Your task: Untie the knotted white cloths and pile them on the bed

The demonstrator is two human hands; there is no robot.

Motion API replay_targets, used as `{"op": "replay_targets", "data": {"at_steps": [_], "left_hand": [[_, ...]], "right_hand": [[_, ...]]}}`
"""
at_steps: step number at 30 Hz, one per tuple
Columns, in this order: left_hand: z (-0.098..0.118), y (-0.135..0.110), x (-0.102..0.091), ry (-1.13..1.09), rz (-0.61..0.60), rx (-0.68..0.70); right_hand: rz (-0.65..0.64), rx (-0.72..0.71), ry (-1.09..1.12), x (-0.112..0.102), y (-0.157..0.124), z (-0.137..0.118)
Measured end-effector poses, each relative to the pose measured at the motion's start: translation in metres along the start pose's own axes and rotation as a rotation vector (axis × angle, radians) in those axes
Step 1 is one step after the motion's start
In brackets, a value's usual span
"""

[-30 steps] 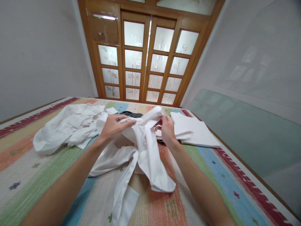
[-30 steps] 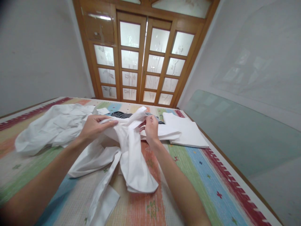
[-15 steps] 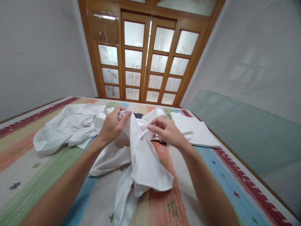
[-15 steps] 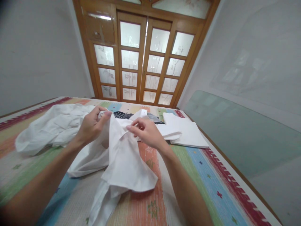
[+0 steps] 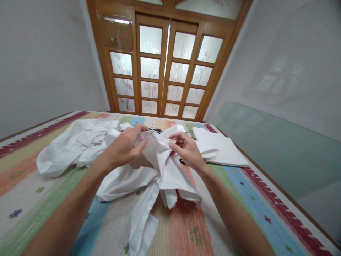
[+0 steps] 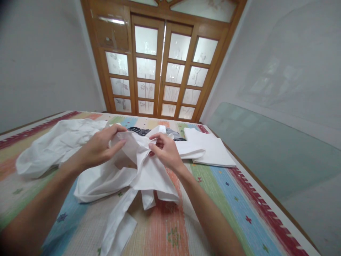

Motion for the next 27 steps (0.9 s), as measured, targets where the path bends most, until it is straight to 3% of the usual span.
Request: {"op": "replay_targets", "data": {"at_steps": [2,5,9,15,21,27], "left_hand": [[0.016,-0.003,0.001,-0.027,-0.047,0.120],[0.040,-0.007,0.004,-0.027,-0.025,0.262],[0.050,-0.013,0.026,0.028,-0.071,0.319],[0.026,-0.017,0.054,0.079,-0.134,0.125],[0.022,-0.017,0.058,-0.024,-0.188,0.016],[0.019,-0.016,0.061,-0.265,-0.150,-0.100]], "right_hand": [[-0.037,-0.040,-0.021,0.003,0.000,0.000],[-0.051,-0.128,-0.098,0.006,-0.002,-0.003],[-0.031,-0.194,-0.113,0.006,-0.004,-0.009],[0.029,-0.080,0.050,0.001,-0.004,-0.007],[0.090,0.006,0.122,-0.002,-0.004,-0.003],[0.080,0.011,0.120,0.000,-0.011,0.003]]}}
Point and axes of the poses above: each hand's wrist, its own y-axis towards the middle knuckle, its own x-axis out of the palm, z = x × y, the point moved 8 cm from there along y, towards the middle knuckle, and after that the axes turned 10 degrees about z, right-handed, at the moved point
